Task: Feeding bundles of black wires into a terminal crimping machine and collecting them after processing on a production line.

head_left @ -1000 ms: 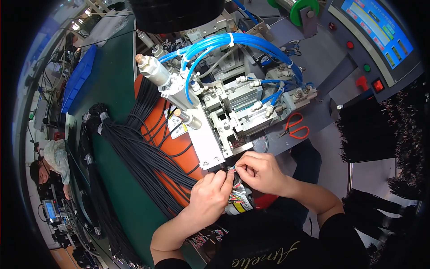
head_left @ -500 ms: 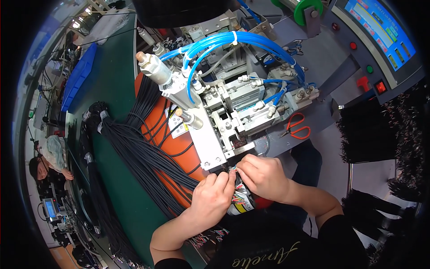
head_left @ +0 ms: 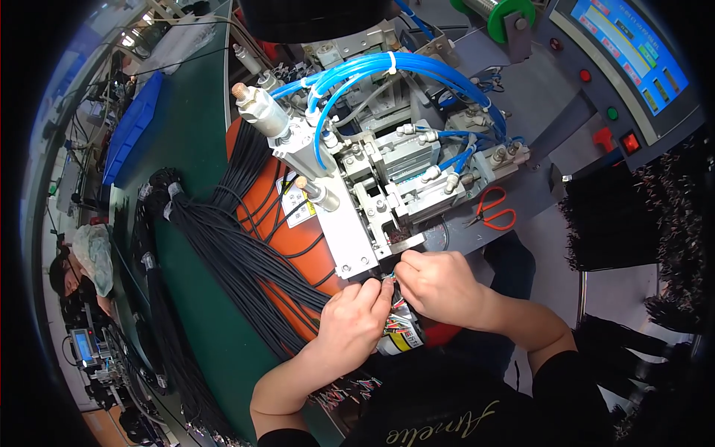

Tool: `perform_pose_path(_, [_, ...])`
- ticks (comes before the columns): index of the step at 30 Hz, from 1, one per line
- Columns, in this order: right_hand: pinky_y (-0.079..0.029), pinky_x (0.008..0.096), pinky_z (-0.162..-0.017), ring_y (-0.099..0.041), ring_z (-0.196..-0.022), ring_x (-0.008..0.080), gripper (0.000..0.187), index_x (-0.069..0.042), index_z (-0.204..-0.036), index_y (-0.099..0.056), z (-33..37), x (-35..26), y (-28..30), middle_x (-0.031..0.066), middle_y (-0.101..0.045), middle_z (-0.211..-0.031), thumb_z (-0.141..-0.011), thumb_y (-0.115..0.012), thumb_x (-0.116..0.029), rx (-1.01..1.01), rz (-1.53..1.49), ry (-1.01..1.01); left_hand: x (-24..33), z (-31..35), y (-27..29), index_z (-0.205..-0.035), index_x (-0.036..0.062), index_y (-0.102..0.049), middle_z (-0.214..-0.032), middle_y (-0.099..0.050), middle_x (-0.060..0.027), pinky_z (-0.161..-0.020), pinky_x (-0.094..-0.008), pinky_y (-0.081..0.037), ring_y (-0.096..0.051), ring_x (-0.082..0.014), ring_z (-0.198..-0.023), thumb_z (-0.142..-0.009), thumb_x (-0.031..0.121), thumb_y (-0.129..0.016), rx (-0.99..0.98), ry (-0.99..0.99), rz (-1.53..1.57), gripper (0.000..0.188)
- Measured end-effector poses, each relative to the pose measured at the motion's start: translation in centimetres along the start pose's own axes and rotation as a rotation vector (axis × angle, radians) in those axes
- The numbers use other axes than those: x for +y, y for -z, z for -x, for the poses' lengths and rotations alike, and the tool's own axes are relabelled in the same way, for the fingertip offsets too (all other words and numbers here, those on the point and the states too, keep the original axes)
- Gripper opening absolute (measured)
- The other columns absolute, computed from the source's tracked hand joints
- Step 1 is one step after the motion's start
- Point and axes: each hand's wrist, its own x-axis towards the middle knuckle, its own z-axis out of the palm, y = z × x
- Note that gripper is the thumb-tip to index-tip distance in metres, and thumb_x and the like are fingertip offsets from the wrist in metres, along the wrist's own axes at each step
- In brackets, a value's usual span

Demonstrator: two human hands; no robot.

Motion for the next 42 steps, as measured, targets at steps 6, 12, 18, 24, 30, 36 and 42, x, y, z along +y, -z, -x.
perform_pose_path(6, [-0.049,0.0342,-0.052,-0.063,-0.064,0.0287,0.01,-0.002,-0.084,-0.063,0.4,0.3,-0.8,0.0084,-0.063,-0.079,-0.078,-0.069,-0.007,0.164,-0.206,-0.088,-0.2,0.0,-0.3,-0.116,-0.003,-0.062,-0.089,-0.053,-0.0081,-0.065,-0.0337,-0.05,-0.057,-0.0228,-0.077,-0.076,0.009,-0.059,0.014,0.023,0.003,0.042])
perform_pose_path(12, [-0.047,0.0319,-0.05,-0.063,-0.057,0.0228,0.008,-0.001,-0.083,-0.066,-0.1,1.6,-1.2,0.0085,-0.062,-0.067,-0.078,-0.068,-0.007,0.032,-0.338,-0.171,-0.5,0.1,-0.5,-0.113,0.0012,-0.065,-0.087,-0.054,-0.008,-0.066,-0.0344,-0.049,-0.057,-0.0237,-0.077,-0.069,0.005,-0.064,0.051,0.054,0.049,0.044])
perform_pose_path(18, [-0.047,0.034,-0.051,-0.06,-0.051,0.0217,0.008,0.0,-0.078,-0.064,-0.1,1.5,-0.9,0.0082,-0.057,-0.056,-0.079,-0.066,-0.008,-0.06,-0.666,-0.413,-2.9,2.4,-0.7,-0.106,0.0046,-0.066,-0.089,-0.058,-0.0068,-0.066,-0.0363,-0.045,-0.057,-0.0252,-0.079,-0.056,-0.002,-0.07,0.236,0.095,0.188,0.05])
perform_pose_path(24, [-0.04,0.0232,-0.048,-0.052,-0.052,0.0066,0.012,0.0,-0.092,-0.068,0.5,0.2,-0.4,0.0037,-0.06,-0.07,-0.081,-0.071,-0.005,0.008,-0.533,-0.338,-3.0,4.1,-1.5,-0.104,0.0032,-0.064,-0.086,-0.06,-0.0072,-0.068,-0.0366,-0.044,-0.059,-0.0267,-0.079,-0.055,-0.002,-0.07,0.219,0.197,0.155,0.05])
perform_pose_path(30, [-0.043,0.0292,-0.049,-0.058,-0.053,0.0163,0.023,-0.002,-0.103,-0.066,0.5,-2.2,-1.4,0.0066,-0.064,-0.086,-0.082,-0.072,-0.008,0.086,-0.679,0.047,-1.0,4.5,-1.2,-0.102,0.003,-0.06,-0.076,-0.062,-0.0072,-0.068,-0.0375,-0.043,-0.061,-0.0266,-0.068,-0.054,-0.002,-0.071,0.167,0.282,0.299,0.05])
perform_pose_path(36, [-0.043,0.0274,-0.05,-0.054,-0.052,0.014,0.02,-0.001,-0.102,-0.065,0.9,-3.5,0.0,0.0063,-0.063,-0.085,-0.083,-0.07,-0.005,-0.036,-0.732,-0.13,-1.4,5.6,-0.1,-0.103,0.0044,-0.06,-0.072,-0.063,-0.0066,-0.067,-0.0373,-0.044,-0.06,-0.0274,-0.064,-0.053,-0.002,-0.071,0.17,0.152,0.317,0.052])
perform_pose_path(42, [-0.043,0.0228,-0.052,-0.054,-0.055,0.008,0.024,0.002,-0.11,-0.063,0.9,-2.7,-1.3,0.0048,-0.063,-0.085,-0.087,-0.066,-0.001,0.122,-0.711,-0.038,-1.5,4.4,-0.7,-0.1,0.0043,-0.062,-0.075,-0.065,-0.0067,-0.068,-0.0358,-0.044,-0.062,-0.0277,-0.066,-0.054,-0.002,-0.072,0.196,0.121,0.423,0.047])
